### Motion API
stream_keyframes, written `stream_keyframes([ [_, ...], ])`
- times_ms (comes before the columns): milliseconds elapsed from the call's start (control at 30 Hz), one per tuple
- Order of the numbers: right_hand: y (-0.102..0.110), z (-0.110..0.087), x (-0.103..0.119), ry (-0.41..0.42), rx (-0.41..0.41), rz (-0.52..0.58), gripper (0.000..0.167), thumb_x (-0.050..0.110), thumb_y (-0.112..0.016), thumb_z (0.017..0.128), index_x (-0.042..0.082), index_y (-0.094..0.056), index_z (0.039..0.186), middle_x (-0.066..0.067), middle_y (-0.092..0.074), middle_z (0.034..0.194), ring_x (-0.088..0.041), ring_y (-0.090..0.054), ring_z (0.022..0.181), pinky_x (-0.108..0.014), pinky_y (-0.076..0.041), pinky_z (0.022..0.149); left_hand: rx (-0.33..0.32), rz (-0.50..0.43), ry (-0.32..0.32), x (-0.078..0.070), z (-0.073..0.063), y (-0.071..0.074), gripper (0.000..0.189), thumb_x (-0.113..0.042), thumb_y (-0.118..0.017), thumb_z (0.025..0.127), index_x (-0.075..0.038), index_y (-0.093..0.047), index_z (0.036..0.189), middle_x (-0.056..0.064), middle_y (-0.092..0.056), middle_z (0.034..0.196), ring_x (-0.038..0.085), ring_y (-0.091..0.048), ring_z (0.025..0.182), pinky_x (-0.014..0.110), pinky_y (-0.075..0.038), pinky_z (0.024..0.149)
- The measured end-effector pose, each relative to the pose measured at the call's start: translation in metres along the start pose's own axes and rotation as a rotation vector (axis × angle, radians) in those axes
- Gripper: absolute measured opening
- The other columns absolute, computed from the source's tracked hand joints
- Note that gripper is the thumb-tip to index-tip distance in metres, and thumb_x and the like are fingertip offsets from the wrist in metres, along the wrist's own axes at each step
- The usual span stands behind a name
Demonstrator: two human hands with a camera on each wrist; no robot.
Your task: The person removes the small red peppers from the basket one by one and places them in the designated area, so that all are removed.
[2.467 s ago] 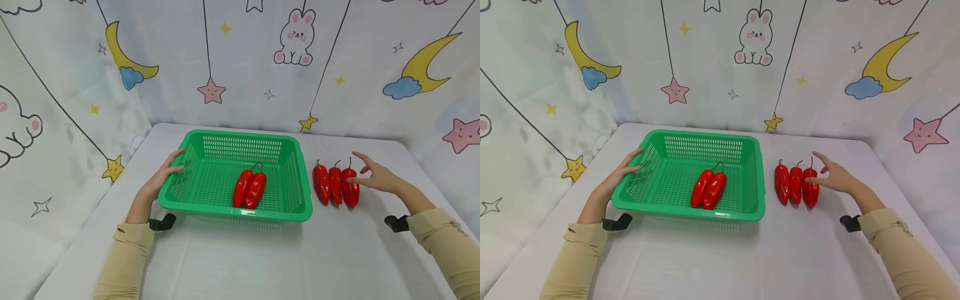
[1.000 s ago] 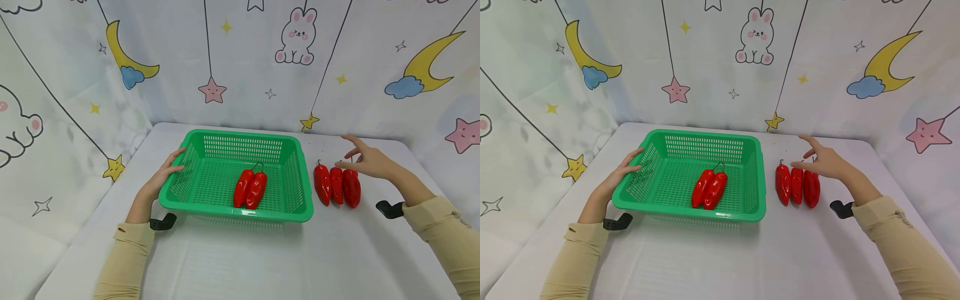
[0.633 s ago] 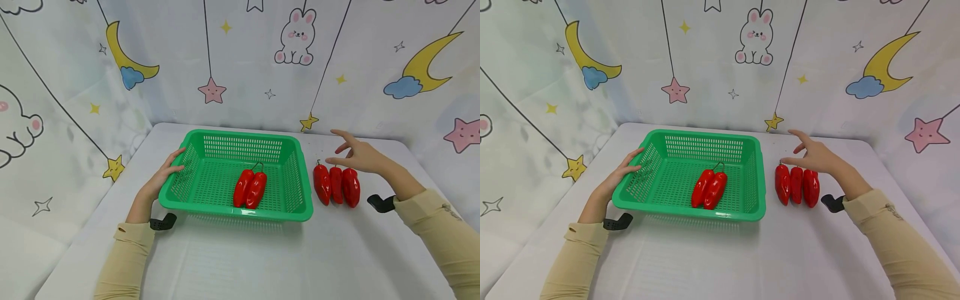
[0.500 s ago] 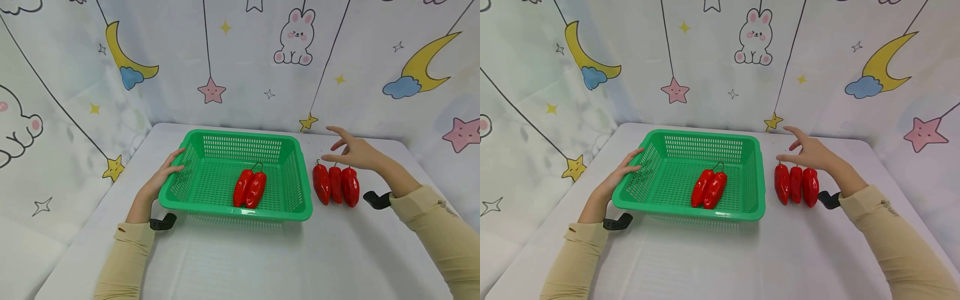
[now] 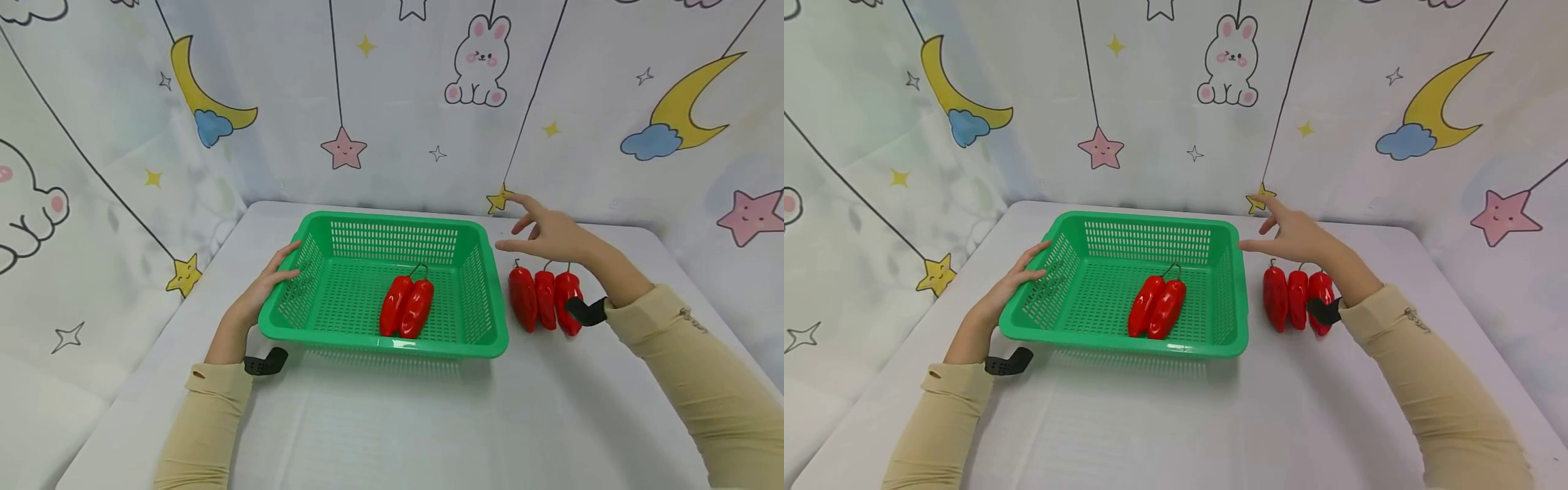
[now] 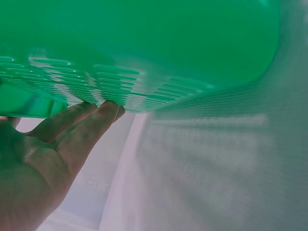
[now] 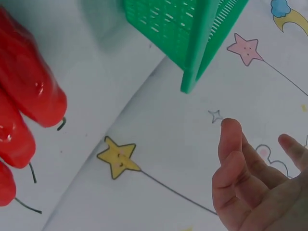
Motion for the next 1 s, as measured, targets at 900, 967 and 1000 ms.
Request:
stream_keyframes([
  [900, -0.029, 0.044, 0.069, 0.135, 0.037, 0.012, 0.082, 0.055, -0.061, 0.079, 0.029, -0.019, 0.144, -0.01, -0.059, 0.11, -0.025, -0.056, 0.09, -0.042, -0.045, 0.076, -0.007, 0.021, -0.006, -0.002, -0.001, -0.001, 0.057, -0.022, -0.039, 0.097, -0.023, -0.012, 0.148, -0.001, 0.011, 0.152, 0.03, 0.005, 0.135, 0.056, -0.016, 0.101],
  [967, -0.035, 0.048, 0.075, 0.146, 0.053, 0.019, 0.082, 0.055, -0.061, 0.078, 0.029, -0.019, 0.144, -0.009, -0.06, 0.108, -0.024, -0.056, 0.092, -0.042, -0.045, 0.077, -0.006, 0.016, -0.001, -0.002, -0.001, -0.001, 0.057, -0.021, -0.038, 0.098, -0.023, -0.011, 0.148, -0.001, 0.011, 0.152, 0.03, 0.004, 0.135, 0.056, -0.017, 0.101],
  [1000, -0.038, 0.05, 0.078, 0.151, 0.063, 0.022, 0.082, 0.056, -0.061, 0.078, 0.029, -0.019, 0.144, -0.009, -0.06, 0.108, -0.024, -0.056, 0.092, -0.042, -0.045, 0.077, -0.004, 0.018, 0.0, -0.002, -0.001, -0.001, 0.057, -0.021, -0.038, 0.098, -0.023, -0.011, 0.148, -0.001, 0.011, 0.151, 0.03, 0.004, 0.136, 0.056, -0.016, 0.101],
])
Point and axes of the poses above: each hand's wrist, its own z-axis towards the middle knuckle, its own y-axis out of the back of the hand, x = y × z, the point moved 3 cm from there along z, towards the middle knuckle
